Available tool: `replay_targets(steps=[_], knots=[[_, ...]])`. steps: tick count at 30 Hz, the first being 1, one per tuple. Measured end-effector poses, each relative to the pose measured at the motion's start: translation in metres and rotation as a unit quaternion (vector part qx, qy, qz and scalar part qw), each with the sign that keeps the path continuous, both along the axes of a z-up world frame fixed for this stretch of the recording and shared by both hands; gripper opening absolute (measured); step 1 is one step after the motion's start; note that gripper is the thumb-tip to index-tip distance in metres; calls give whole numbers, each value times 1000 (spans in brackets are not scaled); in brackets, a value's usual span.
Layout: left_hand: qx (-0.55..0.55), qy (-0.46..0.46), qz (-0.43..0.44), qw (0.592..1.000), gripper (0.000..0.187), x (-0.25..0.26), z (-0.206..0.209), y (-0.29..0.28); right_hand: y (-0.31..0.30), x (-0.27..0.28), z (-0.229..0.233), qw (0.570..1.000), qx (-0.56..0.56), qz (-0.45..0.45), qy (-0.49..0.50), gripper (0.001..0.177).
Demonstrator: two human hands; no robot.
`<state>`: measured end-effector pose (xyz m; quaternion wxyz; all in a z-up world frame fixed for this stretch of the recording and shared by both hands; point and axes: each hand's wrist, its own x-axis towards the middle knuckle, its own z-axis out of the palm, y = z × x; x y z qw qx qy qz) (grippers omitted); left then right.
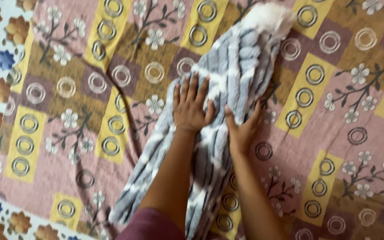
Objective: The person folds a gray and white patterned blanket on a bed, then carries it to a closet and places it on a shelf among other folded items.
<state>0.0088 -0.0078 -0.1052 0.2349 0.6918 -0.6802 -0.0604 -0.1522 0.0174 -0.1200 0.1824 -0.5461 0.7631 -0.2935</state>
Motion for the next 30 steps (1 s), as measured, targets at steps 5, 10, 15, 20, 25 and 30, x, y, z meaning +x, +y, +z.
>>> replay_targets(steps=[5,10,15,20,25,30], knots=[[30,66,-44,996,61,15,19,5,15,-16,2,979,37,-39,-195,103],[134,67,5,989,88,48,56,61,66,-21,41,876,283,-89,-381,103],[287,159,114,938,127,83,86,167,136,-4,58,784,485,-78,-379,128],[457,162,149,862,121,109,102,209,173,-8,34,785,461,-62,-408,125],[489,180,166,837,116,121,106,216,171,6,36,816,539,1,-211,121],[281,61,186,940,95,96,125,229,174,33,92,969,225,74,-70,119]])
